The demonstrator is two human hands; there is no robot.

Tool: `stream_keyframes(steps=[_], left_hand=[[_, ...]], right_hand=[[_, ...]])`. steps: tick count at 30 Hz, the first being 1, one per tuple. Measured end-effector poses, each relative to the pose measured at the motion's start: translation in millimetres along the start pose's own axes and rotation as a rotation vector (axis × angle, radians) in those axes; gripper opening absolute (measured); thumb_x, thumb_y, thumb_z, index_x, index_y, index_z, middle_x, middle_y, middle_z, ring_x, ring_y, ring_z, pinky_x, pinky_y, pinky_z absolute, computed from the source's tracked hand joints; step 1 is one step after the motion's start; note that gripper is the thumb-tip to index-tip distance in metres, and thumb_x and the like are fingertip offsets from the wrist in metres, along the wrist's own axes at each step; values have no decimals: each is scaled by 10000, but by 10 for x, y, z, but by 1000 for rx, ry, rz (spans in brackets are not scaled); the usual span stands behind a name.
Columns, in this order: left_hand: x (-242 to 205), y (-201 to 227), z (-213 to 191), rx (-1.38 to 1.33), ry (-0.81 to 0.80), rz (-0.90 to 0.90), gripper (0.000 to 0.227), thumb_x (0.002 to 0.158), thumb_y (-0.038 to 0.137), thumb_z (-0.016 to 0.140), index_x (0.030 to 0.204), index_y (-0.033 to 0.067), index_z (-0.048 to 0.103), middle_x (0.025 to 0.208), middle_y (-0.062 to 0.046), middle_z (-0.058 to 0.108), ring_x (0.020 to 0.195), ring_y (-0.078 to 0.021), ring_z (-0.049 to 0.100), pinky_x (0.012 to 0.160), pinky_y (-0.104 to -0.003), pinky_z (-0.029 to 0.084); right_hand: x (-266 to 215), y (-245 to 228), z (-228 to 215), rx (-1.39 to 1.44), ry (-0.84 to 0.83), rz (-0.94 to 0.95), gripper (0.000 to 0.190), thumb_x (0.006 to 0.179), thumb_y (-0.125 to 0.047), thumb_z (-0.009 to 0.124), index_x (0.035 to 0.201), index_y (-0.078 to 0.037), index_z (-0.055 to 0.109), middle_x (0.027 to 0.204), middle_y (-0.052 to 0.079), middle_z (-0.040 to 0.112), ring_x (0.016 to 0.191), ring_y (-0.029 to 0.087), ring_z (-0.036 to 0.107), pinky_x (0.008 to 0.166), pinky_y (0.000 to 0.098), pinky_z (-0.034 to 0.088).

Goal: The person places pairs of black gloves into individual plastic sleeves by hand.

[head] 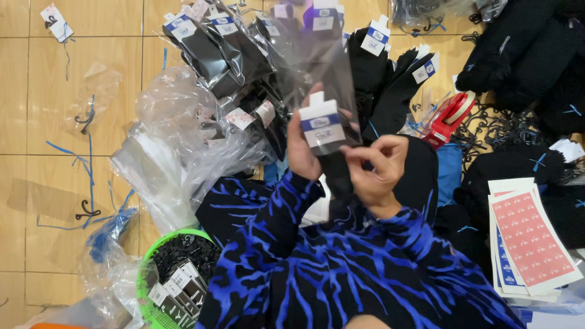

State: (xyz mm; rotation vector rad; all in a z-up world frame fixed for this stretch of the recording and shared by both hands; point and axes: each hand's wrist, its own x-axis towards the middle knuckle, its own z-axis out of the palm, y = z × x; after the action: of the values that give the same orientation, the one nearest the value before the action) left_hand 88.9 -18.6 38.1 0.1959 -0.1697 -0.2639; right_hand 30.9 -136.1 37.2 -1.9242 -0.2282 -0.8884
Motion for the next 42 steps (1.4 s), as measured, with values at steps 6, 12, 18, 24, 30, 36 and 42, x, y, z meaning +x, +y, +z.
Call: stream_keyframes(steps=[6,12,18,24,30,36,42], left_hand=[[35,86,-269,68,189,120,638,1075,528,402,1600,167,384,1229,-366,664,1123,-417,703,990,-601,572],[-110,-274,-437,238,785,71,622,927,568,712,1402,175,637,1238,-191,712,995,-294,723,886,-448,620],[-360,-518,-419,641,365,229,587,1121,260,443,1644,154,200,1684,-99,246,1488,-192,310,1278,-429,219],[-288,-403,-342,-268,258,-58,806,1016,618,488,1470,-47,440,1331,-291,586,1203,-386,615,1047,-487,494],[-301,6,16,41,790,-260,622,962,547,682,1344,62,603,1066,-155,731,947,-221,743,873,-300,617],[-346,256,78,-82,248,-499,643,1088,574,433,1349,12,604,1218,-289,692,1047,-428,726,856,-615,606],[-197,273,-1707,16,556,-380,490,939,412,692,1172,-19,714,1077,-223,751,988,-380,726,948,-547,567]], right_hand=[[-228,-9,93,129,-384,-151,594,726,55,730,1306,103,611,1424,291,562,1267,449,590,1075,519,463],[125,-79,147,1,-452,-315,565,878,189,392,1419,128,543,1479,354,497,1322,495,543,1123,517,449],[396,-171,166,-113,-418,-316,424,1087,-9,398,1491,75,497,1536,307,466,1378,450,518,1153,478,432],[-77,227,227,-89,-757,-223,501,996,-58,436,1489,17,483,1585,270,403,1491,438,326,1291,496,186],[-18,-70,-163,82,-859,19,893,668,165,495,1545,43,383,1654,252,279,1501,366,353,1274,448,258],[200,-226,-831,-359,-769,-335,403,909,-2,650,1277,-160,694,1539,41,530,1448,285,472,1231,530,192],[-129,-448,-633,-445,-904,-598,414,981,-110,594,1301,-372,598,1550,-233,471,1492,105,361,1210,807,26]])
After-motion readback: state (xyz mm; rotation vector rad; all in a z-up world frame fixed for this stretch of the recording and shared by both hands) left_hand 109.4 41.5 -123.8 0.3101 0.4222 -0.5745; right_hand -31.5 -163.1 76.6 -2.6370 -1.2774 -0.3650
